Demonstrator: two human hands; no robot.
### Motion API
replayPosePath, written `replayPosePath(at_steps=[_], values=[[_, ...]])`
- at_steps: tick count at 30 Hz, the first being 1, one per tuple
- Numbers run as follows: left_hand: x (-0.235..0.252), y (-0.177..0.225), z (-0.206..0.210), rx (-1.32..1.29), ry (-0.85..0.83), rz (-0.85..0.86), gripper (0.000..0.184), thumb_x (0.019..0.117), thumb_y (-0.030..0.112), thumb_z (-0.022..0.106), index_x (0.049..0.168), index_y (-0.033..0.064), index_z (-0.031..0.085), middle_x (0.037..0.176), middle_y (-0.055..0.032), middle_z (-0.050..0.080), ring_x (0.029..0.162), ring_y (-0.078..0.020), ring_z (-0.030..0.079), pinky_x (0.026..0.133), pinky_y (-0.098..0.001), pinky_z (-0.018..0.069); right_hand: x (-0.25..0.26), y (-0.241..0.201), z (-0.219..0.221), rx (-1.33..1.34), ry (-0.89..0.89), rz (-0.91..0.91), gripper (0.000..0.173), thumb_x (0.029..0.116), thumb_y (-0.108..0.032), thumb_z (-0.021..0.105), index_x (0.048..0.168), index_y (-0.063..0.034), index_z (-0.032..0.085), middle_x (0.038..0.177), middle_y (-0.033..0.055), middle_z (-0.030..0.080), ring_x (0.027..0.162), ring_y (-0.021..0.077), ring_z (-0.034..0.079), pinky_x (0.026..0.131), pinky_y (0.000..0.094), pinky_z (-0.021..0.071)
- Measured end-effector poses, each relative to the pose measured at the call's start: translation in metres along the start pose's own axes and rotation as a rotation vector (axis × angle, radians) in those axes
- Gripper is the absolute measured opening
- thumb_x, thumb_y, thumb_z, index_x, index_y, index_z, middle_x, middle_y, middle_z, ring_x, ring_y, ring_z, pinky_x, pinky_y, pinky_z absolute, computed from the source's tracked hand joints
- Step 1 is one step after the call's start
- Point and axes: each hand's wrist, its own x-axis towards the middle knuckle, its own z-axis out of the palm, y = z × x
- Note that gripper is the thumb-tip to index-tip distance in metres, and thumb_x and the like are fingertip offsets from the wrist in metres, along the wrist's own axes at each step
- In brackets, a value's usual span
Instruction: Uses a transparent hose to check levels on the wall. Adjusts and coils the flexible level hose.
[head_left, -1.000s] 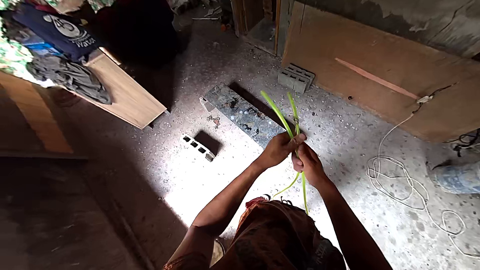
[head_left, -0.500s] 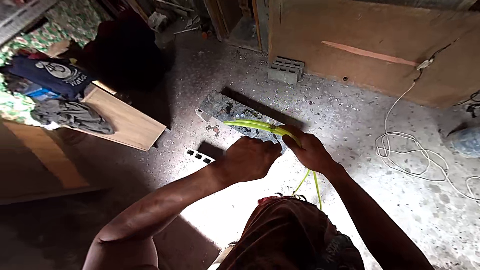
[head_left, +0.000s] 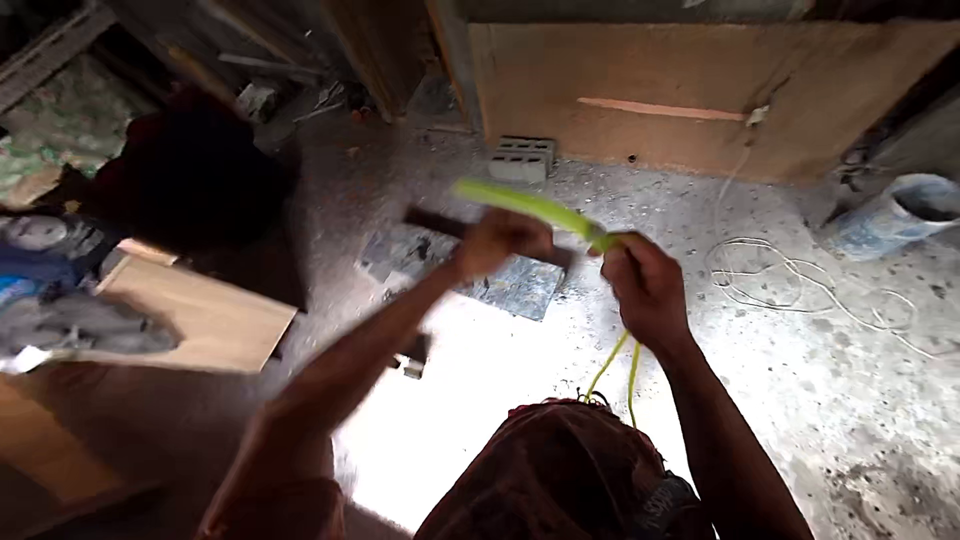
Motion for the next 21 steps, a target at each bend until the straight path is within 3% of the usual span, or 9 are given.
replayPosePath(at_steps=[2, 4, 7, 9, 11, 13, 15, 16, 21], values=[[-0.006, 0.011, 0.060, 0.268, 0.033, 0.196, 0.016, 0.0983, 0.007, 0.061, 0.101, 0.0003, 0.075, 0.086, -0.0093, 0.074, 0.076, -0.0176, 0.072, 0.071, -0.0389, 0.0604, 0.004, 0.030, -0.020, -0.385, 0.093, 0.148, 0.030, 0.1083, -0.023, 0.048, 0.120, -0.0055, 0.068, 0.082, 0.0153, 0.069, 0.066, 0.0317, 0.066, 0.056, 0.0527, 0.0532], [0.010, 0.050, 0.053, 0.596, -0.039, 0.415, 0.015, 0.0943, 0.010, 0.061, 0.098, 0.0058, 0.075, 0.080, -0.0108, 0.071, 0.067, -0.0273, 0.071, 0.054, -0.0465, 0.0562, -0.008, 0.054, -0.018, -0.548, 0.019, 0.154, 0.026, 0.1047, -0.022, 0.053, 0.119, -0.0105, 0.072, 0.090, 0.0158, 0.074, 0.075, 0.0387, 0.072, 0.062, 0.0630, 0.0548], [0.061, 0.067, -0.002, 0.507, -0.212, 0.439, 0.021, 0.1004, 0.014, 0.059, 0.104, 0.0076, 0.078, 0.093, -0.0129, 0.075, 0.084, -0.0293, 0.074, 0.073, -0.0534, 0.0576, -0.032, 0.034, -0.011, -0.411, -0.180, -0.051, 0.025, 0.1020, -0.018, 0.055, 0.115, -0.0097, 0.074, 0.088, 0.0101, 0.074, 0.070, 0.0291, 0.071, 0.058, 0.0527, 0.0563], [0.076, 0.025, -0.003, 0.258, -0.247, 0.359, 0.025, 0.1028, 0.019, 0.057, 0.105, 0.0033, 0.077, 0.096, -0.0104, 0.076, 0.089, -0.0184, 0.072, 0.085, -0.0435, 0.0568, -0.039, 0.019, -0.021, -0.140, -0.108, -0.105, 0.029, 0.1040, -0.017, 0.049, 0.115, -0.0027, 0.072, 0.085, 0.0067, 0.071, 0.066, 0.0145, 0.065, 0.060, 0.0373, 0.0563], [0.047, -0.001, 0.042, -0.046, -0.179, 0.233, 0.022, 0.1035, 0.011, 0.055, 0.106, -0.0039, 0.071, 0.097, -0.0087, 0.072, 0.088, -0.0092, 0.068, 0.086, -0.0310, 0.0571, -0.041, 0.023, -0.037, -0.041, 0.110, 0.015, 0.032, 0.1084, -0.020, 0.044, 0.116, 0.0025, 0.065, 0.077, 0.0025, 0.060, 0.057, 0.0047, 0.051, 0.054, 0.0240, 0.0484], [0.028, 0.022, 0.080, 0.118, -0.140, 0.208, 0.020, 0.1041, 0.008, 0.052, 0.107, -0.0020, 0.069, 0.093, -0.0122, 0.073, 0.081, -0.0200, 0.071, 0.076, -0.0418, 0.0589, -0.033, 0.038, -0.042, -0.222, 0.241, 0.196, 0.031, 0.1087, -0.020, 0.045, 0.121, 0.0003, 0.065, 0.080, 0.0112, 0.064, 0.060, 0.0183, 0.057, 0.055, 0.0383, 0.0509], [0.027, 0.050, 0.087, 0.475, -0.113, 0.417, 0.016, 0.1018, 0.016, 0.058, 0.099, 0.0053, 0.070, 0.080, -0.0088, 0.070, 0.065, -0.0246, 0.069, 0.054, -0.0437, 0.0555, -0.033, 0.037, -0.027, -0.410, 0.173, 0.339, 0.029, 0.1065, -0.018, 0.052, 0.127, -0.0049, 0.067, 0.089, 0.0199, 0.072, 0.074, 0.0382, 0.070, 0.064, 0.0608, 0.0540], [0.035, 0.065, 0.074, 0.590, -0.151, 0.476, 0.016, 0.1011, 0.017, 0.058, 0.097, 0.0061, 0.070, 0.083, -0.0103, 0.069, 0.066, -0.0282, 0.068, 0.052, -0.0459, 0.0540, -0.031, 0.031, -0.021, -0.465, 0.102, 0.370, 0.029, 0.1049, -0.016, 0.054, 0.129, -0.0069, 0.068, 0.092, 0.0214, 0.073, 0.079, 0.0432, 0.071, 0.067, 0.0656, 0.0529], [0.091, 0.084, -0.007, 0.776, -0.439, 0.431, 0.036, 0.1077, 0.032, 0.049, 0.095, 0.0043, 0.069, 0.092, -0.0169, 0.063, 0.078, -0.0357, 0.066, 0.062, -0.0530, 0.0491, -0.027, 0.028, -0.010, -0.348, -0.068, 0.177, 0.027, 0.1044, -0.012, 0.053, 0.126, -0.0057, 0.068, 0.096, 0.0131, 0.074, 0.080, 0.0323, 0.071, 0.069, 0.0574, 0.0555]])
